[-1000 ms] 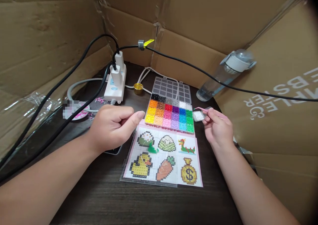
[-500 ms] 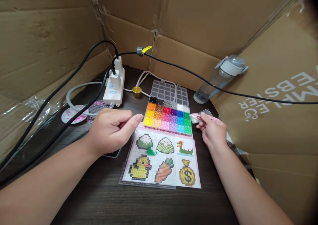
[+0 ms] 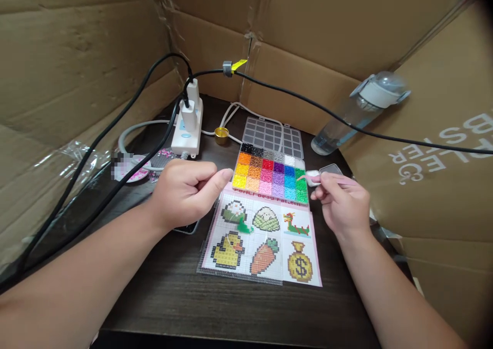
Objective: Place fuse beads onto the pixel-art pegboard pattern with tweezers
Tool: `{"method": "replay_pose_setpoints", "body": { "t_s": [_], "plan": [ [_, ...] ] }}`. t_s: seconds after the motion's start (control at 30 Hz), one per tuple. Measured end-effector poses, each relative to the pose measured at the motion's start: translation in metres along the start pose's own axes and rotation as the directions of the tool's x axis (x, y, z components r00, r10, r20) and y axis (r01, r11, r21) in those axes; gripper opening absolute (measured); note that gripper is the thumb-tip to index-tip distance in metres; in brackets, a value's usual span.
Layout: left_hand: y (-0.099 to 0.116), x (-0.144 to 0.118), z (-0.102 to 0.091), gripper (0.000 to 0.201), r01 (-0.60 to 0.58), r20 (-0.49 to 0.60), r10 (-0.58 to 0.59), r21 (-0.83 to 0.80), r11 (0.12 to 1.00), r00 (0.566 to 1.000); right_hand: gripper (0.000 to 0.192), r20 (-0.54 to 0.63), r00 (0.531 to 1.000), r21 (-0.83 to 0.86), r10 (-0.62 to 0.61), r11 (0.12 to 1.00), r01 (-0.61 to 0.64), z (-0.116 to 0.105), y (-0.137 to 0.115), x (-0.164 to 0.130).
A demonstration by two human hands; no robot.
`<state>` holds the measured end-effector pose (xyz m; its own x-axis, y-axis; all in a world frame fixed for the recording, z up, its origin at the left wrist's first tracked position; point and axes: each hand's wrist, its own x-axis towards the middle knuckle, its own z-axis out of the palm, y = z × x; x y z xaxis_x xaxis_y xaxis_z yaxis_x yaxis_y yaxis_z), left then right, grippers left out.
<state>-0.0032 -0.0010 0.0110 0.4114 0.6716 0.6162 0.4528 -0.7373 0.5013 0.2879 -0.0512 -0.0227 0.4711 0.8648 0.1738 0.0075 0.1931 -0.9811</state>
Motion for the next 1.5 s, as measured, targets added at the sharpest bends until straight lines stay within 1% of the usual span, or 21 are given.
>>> {"method": "replay_pose_setpoints", "body": {
  "t_s": [0.03,0.07,0.1,0.17,0.23,0.27,0.43,0.53,0.77,1.2,1.3,1.37,1.43,1.5],
  "plan": [
    [0.0,0.0,0.0,0.047,0.005,0.004,-0.005,-0.007,1.0,1.0,0.013,0.108,0.994,-0.064,-0.011,0.998,0.018,0.004,-0.003,-0.01],
    [0.001,0.0,0.001,0.047,0.01,0.007,-0.01,-0.011,1.0,1.0,0.01,0.217,0.976,-0.133,-0.01,0.99,0.04,0.008,-0.005,-0.021],
    [0.001,0.0,0.001,0.048,0.016,0.009,-0.016,-0.014,1.0,1.0,0.008,0.321,0.947,-0.195,-0.002,0.978,0.068,0.013,-0.008,-0.031],
    [0.001,0.0,0.002,0.048,0.03,0.009,-0.03,-0.014,0.999,1.0,0.003,0.485,0.874,-0.209,-0.025,0.967,0.144,0.024,-0.011,-0.047],
    [0.002,0.0,0.003,0.048,0.035,0.006,-0.035,-0.015,0.999,0.999,0.003,0.57,0.822,-0.182,-0.011,0.973,0.14,0.032,-0.012,-0.055],
    [0.002,0.0,0.003,0.048,0.035,0.006,-0.035,-0.016,0.999,0.999,0.003,0.585,0.811,-0.177,0.004,0.976,0.123,0.035,-0.011,-0.056],
    [0.001,0.0,0.003,0.048,0.026,0.006,-0.026,-0.03,0.999,1.0,0.015,0.546,0.832,-0.242,0.097,0.969,0.046,0.035,-0.005,-0.051],
    [0.0,-0.001,0.004,0.048,0.029,0.009,-0.029,-0.032,0.999,1.0,0.015,0.556,0.822,-0.253,0.123,0.967,0.026,0.032,-0.004,-0.05],
    [0.0,-0.001,0.004,0.048,0.035,0.009,-0.035,-0.031,0.999,0.999,0.013,0.525,0.839,-0.276,0.144,0.961,0.008,0.032,-0.003,-0.052],
    [0.001,-0.001,0.003,0.048,0.04,0.001,-0.04,-0.042,0.998,0.999,0.014,0.531,0.836,-0.293,0.134,0.956,0.033,0.033,-0.003,-0.052],
    [0.001,-0.001,0.004,0.048,0.045,0.007,-0.044,-0.039,0.998,0.999,0.012,0.533,0.835,-0.272,0.139,0.962,0.014,0.033,-0.002,-0.053],
    [0.0,-0.001,0.004,0.048,0.045,0.005,-0.045,-0.038,0.998,0.999,0.012,0.532,0.832,-0.254,0.16,0.967,-0.023,0.032,0.0,-0.053],
    [0.0,-0.001,0.004,0.048,0.044,0.005,-0.044,-0.038,0.998,0.999,0.011,0.506,0.843,-0.218,0.18,0.973,-0.077,0.03,0.002,-0.05],
    [0.0,-0.001,0.003,0.048,0.033,0.005,-0.033,-0.037,0.999,0.999,0.01,0.43,0.885,-0.142,0.178,0.981,-0.128,0.026,0.003,-0.043]
  ]
}}
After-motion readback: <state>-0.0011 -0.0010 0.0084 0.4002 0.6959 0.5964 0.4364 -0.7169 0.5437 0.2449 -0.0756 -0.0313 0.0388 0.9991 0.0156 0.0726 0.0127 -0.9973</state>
